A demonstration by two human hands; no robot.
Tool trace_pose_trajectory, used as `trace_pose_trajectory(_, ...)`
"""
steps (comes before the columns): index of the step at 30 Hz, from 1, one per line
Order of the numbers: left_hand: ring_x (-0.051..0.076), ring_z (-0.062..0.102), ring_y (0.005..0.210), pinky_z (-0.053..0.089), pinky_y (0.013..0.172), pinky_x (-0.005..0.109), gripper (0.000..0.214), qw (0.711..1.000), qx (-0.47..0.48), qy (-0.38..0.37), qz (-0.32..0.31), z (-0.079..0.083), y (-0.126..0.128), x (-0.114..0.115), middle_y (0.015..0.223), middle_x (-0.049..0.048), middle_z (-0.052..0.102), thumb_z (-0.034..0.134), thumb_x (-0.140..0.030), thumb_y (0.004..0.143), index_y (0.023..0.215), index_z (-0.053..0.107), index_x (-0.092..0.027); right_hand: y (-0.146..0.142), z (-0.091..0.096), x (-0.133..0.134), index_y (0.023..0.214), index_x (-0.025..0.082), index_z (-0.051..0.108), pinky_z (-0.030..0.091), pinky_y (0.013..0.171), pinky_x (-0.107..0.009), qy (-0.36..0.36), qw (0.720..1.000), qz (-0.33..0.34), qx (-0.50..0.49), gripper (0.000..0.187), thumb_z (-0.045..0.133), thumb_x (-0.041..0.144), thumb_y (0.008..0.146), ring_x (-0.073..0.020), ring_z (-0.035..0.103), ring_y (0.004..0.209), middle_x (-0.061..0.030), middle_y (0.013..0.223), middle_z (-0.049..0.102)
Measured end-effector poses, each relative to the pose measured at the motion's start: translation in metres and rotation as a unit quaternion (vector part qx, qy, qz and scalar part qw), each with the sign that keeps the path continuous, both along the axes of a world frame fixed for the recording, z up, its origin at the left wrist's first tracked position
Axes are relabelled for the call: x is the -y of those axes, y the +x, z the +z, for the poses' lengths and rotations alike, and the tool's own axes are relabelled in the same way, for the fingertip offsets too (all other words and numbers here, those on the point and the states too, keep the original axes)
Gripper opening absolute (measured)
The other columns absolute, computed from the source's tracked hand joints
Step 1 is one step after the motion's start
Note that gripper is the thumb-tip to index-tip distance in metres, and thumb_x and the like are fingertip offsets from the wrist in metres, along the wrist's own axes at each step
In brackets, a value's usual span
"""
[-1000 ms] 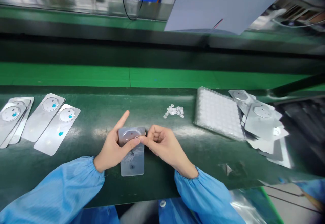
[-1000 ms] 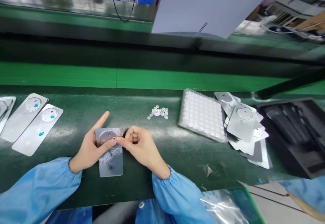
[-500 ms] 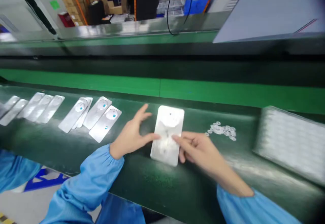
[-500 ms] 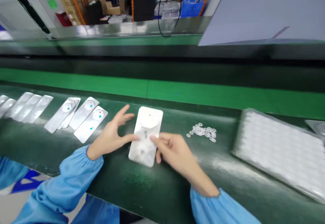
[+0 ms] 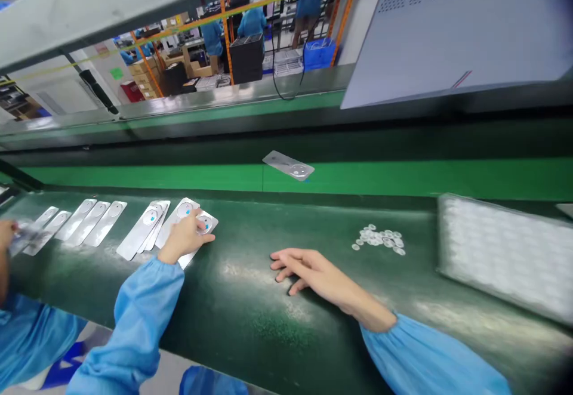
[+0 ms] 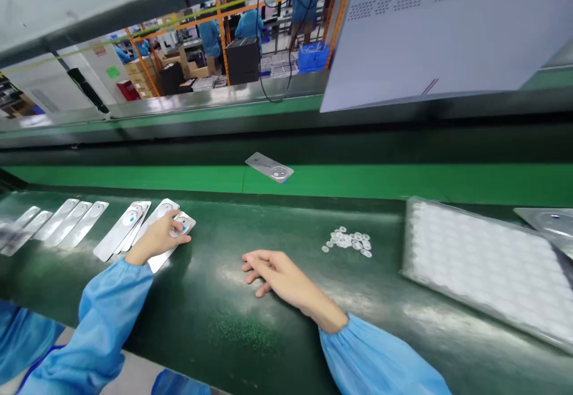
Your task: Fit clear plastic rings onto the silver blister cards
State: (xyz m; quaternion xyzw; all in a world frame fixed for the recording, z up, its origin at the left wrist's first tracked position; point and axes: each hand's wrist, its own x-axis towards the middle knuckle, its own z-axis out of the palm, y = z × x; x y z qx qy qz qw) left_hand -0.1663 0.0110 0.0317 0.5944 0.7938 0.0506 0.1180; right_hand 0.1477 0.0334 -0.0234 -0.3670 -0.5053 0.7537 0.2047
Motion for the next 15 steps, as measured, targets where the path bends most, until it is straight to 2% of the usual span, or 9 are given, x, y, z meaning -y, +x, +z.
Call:
trace_pose_trajectory(2,0.038,0.056,0.129,0.043,0.105,0.048,0.062,1.000,-0.017,0.003,-0.019,0.002,0.000,-0.004,0.129,0.0175,0.067,0.083,-0.031,0.079,0.133,0.056,-0.015,0.001,-0.006,0.006,0.110,0.012,0.073,0.062,0.057,-0.025,0.019,1.000,-0.001,-0.012,0.055,0.074,0.062,0.087,-0.0195,0.071,0.083,-0.0157,0.104,0.071)
trace_pose_trajectory(4,0.040,0.051,0.134,0.042,0.106,0.048,0.053,0.999,-0.042,0.017,-0.024,-0.001,0.007,-0.001,0.138,0.0217,0.061,0.078,-0.027,0.083,0.129,0.058,-0.013,0.002,-0.008,0.004,0.109,0.012,0.073,0.061,0.056,-0.025,0.023,0.999,-0.005,-0.028,0.057,0.074,0.064,0.085,-0.0184,0.070,0.079,-0.0142,0.100,0.071)
trace_pose_trajectory(8,0.038,0.060,0.125,0.045,0.101,0.050,0.032,0.997,-0.074,0.018,-0.034,-0.013,0.034,0.023,0.136,0.0234,0.062,0.052,-0.020,0.099,0.130,0.056,-0.013,0.002,-0.008,0.002,0.107,0.011,0.073,0.061,0.054,-0.025,0.028,0.998,-0.017,-0.048,0.061,0.073,0.068,0.083,-0.0172,0.068,0.076,-0.0122,0.095,0.070)
trace_pose_trajectory(10,0.039,0.059,0.127,0.044,0.101,0.052,0.038,0.996,-0.082,0.023,-0.030,-0.017,0.042,0.033,0.140,0.0241,0.059,0.047,-0.019,0.101,0.138,0.050,-0.013,0.002,-0.007,0.004,0.106,0.012,0.073,0.061,0.054,-0.025,0.040,0.998,-0.017,-0.049,0.058,0.071,0.066,0.085,-0.0165,0.068,0.074,-0.0112,0.094,0.070)
trace_pose_trajectory(11,0.039,0.058,0.127,0.044,0.100,0.052,0.043,0.996,-0.078,0.027,-0.024,-0.016,0.043,0.035,0.141,0.0246,0.058,0.050,-0.020,0.100,0.142,0.047,-0.012,0.001,-0.007,0.005,0.105,0.013,0.073,0.060,0.054,-0.025,0.051,0.997,-0.016,-0.049,0.056,0.070,0.065,0.086,-0.0158,0.067,0.073,-0.0106,0.093,0.070)
trace_pose_trajectory(13,0.041,0.060,0.123,0.046,0.097,0.051,0.061,0.999,-0.035,0.035,-0.002,-0.012,0.040,0.032,0.134,0.0254,0.062,0.065,-0.022,0.091,0.146,0.042,-0.009,0.000,-0.008,0.009,0.102,0.013,0.073,0.059,0.053,-0.024,0.075,0.996,-0.017,-0.050,0.053,0.069,0.063,0.088,-0.0145,0.066,0.069,-0.0094,0.092,0.070)
trace_pose_trajectory(15,0.039,0.065,0.110,0.048,0.092,0.049,0.075,0.997,0.054,0.054,0.018,-0.003,0.035,0.022,0.121,0.0225,0.068,0.077,-0.022,0.079,0.144,0.043,-0.007,-0.003,-0.008,0.012,0.100,0.013,0.073,0.057,0.051,-0.023,0.094,0.994,-0.021,-0.053,0.051,0.068,0.062,0.088,-0.0149,0.066,0.070,-0.0094,0.091,0.070)
